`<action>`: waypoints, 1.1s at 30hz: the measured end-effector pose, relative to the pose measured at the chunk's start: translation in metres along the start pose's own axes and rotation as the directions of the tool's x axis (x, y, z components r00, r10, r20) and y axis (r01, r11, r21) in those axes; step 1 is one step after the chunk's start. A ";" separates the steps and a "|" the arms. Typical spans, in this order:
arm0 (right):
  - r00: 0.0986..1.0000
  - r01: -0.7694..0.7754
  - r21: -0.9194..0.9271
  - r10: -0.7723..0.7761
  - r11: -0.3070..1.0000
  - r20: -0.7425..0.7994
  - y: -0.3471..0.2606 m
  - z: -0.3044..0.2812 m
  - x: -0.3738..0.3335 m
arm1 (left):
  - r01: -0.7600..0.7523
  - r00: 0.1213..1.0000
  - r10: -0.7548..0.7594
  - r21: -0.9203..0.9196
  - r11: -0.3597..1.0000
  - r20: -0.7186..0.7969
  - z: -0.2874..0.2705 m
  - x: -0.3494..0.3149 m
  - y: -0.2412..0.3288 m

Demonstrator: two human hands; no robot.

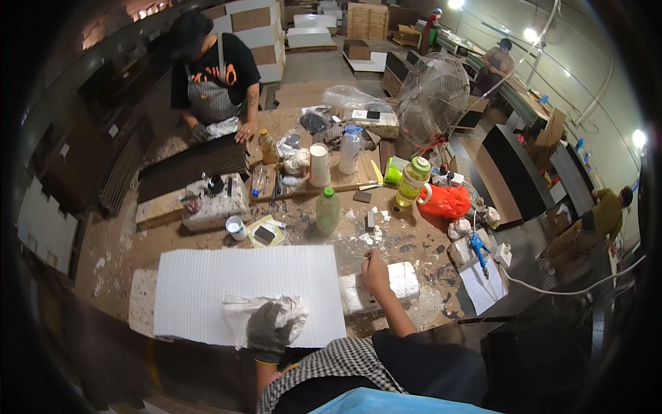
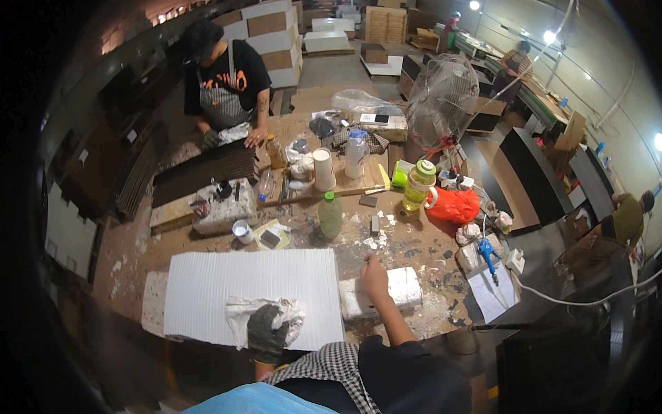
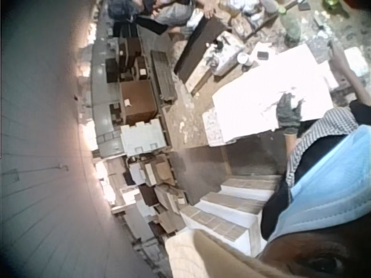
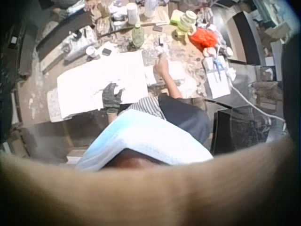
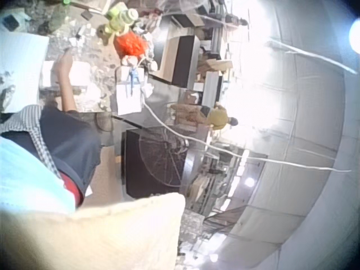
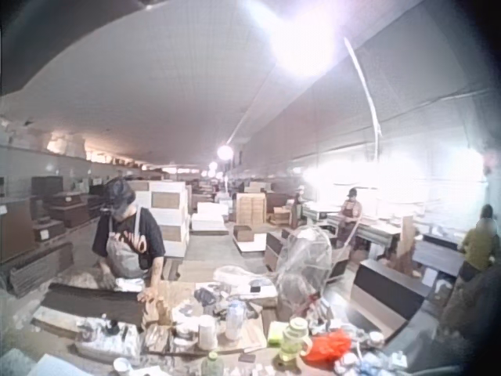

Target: The person uses a utility knife to score and cut a large white foam sheet on a workbench, then wipes the surface with a cloth. The person repeats the cutting and wiping process on smaller foam pieces, separating them and stacking the cut pieces on the table.

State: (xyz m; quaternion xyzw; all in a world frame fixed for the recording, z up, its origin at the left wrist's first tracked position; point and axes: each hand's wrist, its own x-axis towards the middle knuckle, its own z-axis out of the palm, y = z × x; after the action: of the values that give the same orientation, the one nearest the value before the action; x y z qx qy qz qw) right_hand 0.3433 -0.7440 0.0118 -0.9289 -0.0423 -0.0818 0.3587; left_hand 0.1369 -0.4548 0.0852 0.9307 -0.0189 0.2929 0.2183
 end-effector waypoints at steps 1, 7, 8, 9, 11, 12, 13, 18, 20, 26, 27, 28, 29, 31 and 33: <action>1.000 0.014 -0.038 -0.013 0.999 0.010 -0.003 0.002 0.002 | 0.001 1.000 -0.002 0.025 1.000 0.006 -0.001 0.002 0.001; 0.982 0.143 -0.278 -0.100 0.950 0.162 -0.002 0.012 -0.001 | 0.052 0.999 -0.051 0.080 0.995 -0.014 0.002 -0.003 0.004; 0.980 0.187 -0.257 -0.163 0.948 0.111 -0.001 0.013 -0.002 | 0.029 0.999 -0.025 0.108 0.994 -0.042 0.003 -0.004 0.004; 0.979 0.201 -0.251 -0.182 0.947 0.096 -0.001 0.013 -0.003 | 0.077 0.997 -0.075 0.088 0.993 -0.035 0.003 -0.005 0.004; 0.973 0.228 -0.247 -0.213 0.942 0.083 0.000 0.012 -0.004 | 0.077 0.997 -0.072 0.135 0.988 -0.038 0.004 -0.005 0.005; 0.971 0.237 -0.250 -0.221 0.939 0.089 0.000 0.012 -0.003 | 0.055 0.998 -0.046 0.193 0.980 -0.047 0.003 -0.006 0.005; 0.969 0.244 -0.251 -0.228 0.937 0.094 -0.001 0.011 -0.003 | 0.032 0.997 -0.021 0.142 0.989 -0.074 0.003 -0.005 0.004; 0.974 0.225 -0.240 -0.211 0.944 0.082 -0.005 0.009 -0.004 | 0.030 1.000 -0.029 0.137 0.990 -0.011 0.002 -0.002 -0.001; 0.976 0.217 -0.228 -0.205 0.949 0.074 -0.008 0.009 -0.006 | 0.011 0.999 -0.010 0.041 0.999 -0.032 0.002 -0.002 -0.002; 0.980 0.193 -0.163 -0.199 0.968 -0.021 -0.018 0.002 -0.010 | 0.062 0.996 -0.067 0.091 0.994 0.052 -0.001 -0.003 0.009; 0.984 0.178 -0.165 -0.177 0.970 0.021 -0.019 -0.001 -0.010 | 0.112 0.990 -0.121 0.109 0.988 0.078 -0.003 -0.005 0.013; 0.978 0.204 -0.156 -0.209 0.966 -0.013 -0.020 -0.001 -0.011 | 0.165 0.979 -0.178 0.130 0.978 0.096 -0.004 -0.009 0.017; 0.972 0.223 -0.154 -0.231 0.963 -0.036 -0.020 -0.002 -0.011 | 0.190 0.973 -0.201 0.101 0.977 0.110 -0.008 -0.015 0.019; 0.988 0.147 -0.214 -0.135 0.966 0.068 -0.020 -0.001 -0.010 | 0.293 0.936 -0.300 0.063 0.954 0.185 -0.022 -0.035 0.018; 0.988 0.147 -0.214 -0.133 0.966 0.081 -0.018 0.002 -0.010 | 0.311 0.946 -0.306 -0.033 0.950 0.105 -0.040 -0.056 0.009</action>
State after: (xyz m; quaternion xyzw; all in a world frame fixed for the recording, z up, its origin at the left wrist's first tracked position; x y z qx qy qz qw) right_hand 0.3313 -0.7295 0.0209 -0.9597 -0.1103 -0.0803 0.2456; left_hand 0.0677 -0.4512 0.0873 0.9299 0.1092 0.2082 0.2830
